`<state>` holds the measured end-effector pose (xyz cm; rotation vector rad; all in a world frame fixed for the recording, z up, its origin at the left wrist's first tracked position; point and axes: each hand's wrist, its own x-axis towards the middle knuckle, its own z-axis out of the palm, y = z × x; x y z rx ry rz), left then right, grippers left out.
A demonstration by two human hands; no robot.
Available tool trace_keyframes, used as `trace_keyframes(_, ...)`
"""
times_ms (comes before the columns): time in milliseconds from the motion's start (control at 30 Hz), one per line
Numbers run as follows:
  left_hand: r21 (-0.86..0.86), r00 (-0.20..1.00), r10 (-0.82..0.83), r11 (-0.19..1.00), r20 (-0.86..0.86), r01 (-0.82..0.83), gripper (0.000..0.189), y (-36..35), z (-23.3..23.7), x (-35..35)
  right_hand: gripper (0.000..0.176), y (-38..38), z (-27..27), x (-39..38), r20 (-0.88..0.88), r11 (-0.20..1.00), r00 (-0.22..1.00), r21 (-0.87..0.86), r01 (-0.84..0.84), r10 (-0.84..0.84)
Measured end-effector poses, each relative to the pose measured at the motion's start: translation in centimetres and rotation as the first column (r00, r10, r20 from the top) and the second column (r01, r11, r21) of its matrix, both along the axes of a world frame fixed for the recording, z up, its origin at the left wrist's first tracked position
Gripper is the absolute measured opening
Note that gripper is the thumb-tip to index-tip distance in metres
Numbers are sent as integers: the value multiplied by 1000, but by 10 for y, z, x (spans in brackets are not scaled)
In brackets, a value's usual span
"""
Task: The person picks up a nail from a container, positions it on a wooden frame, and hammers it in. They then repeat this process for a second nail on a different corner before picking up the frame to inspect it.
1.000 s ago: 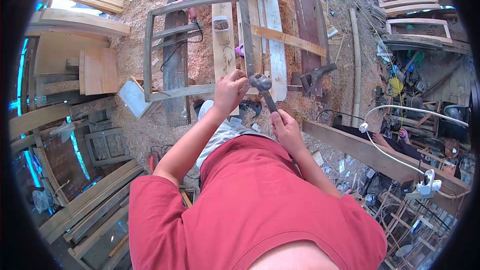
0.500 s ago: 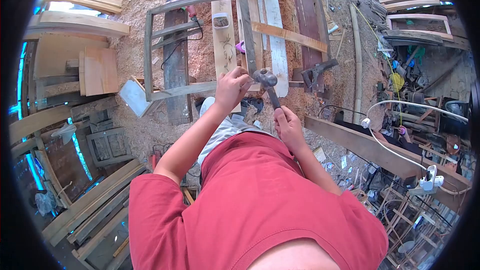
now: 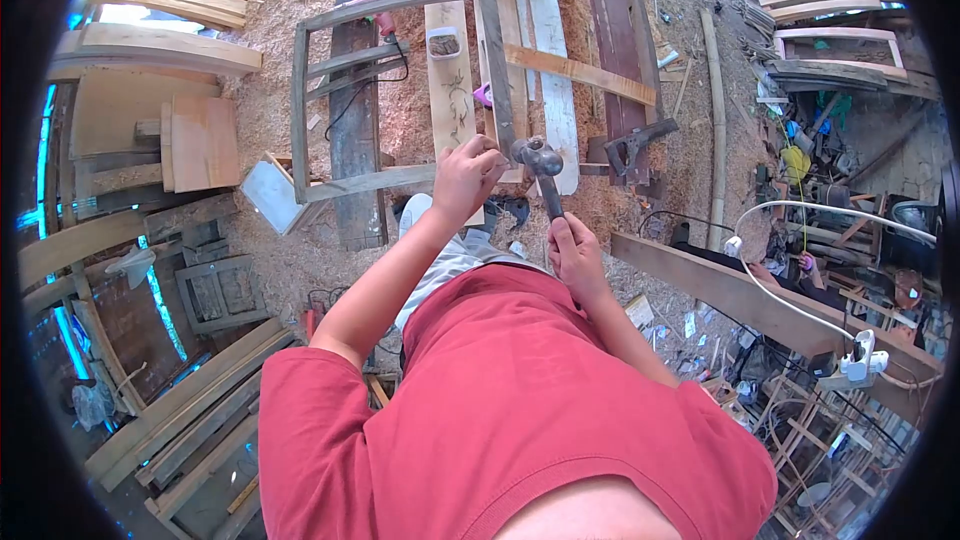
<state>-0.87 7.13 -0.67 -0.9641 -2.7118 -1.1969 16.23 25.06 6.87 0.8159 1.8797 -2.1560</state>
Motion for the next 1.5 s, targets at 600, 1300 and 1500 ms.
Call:
trace_keyframes(600, -28, 1000, -5, 1000, -19, 4, 29, 1, 0, -1, 27, 12, -36, -54, -33, 982, 999, 189, 26, -20)
trace_keyframes(1300, -354, 921, -248, 868, 300, 349, 44, -38, 35, -43, 41, 20, -95, -116, 30, 978, 1000, 208, -2, -4)
trace_keyframes(1500, -511, 905, -213, 767, 368, 388, 59, -37, 25, -52, 38, 20, -93, -115, -18, 965, 999, 258, -44, 50)
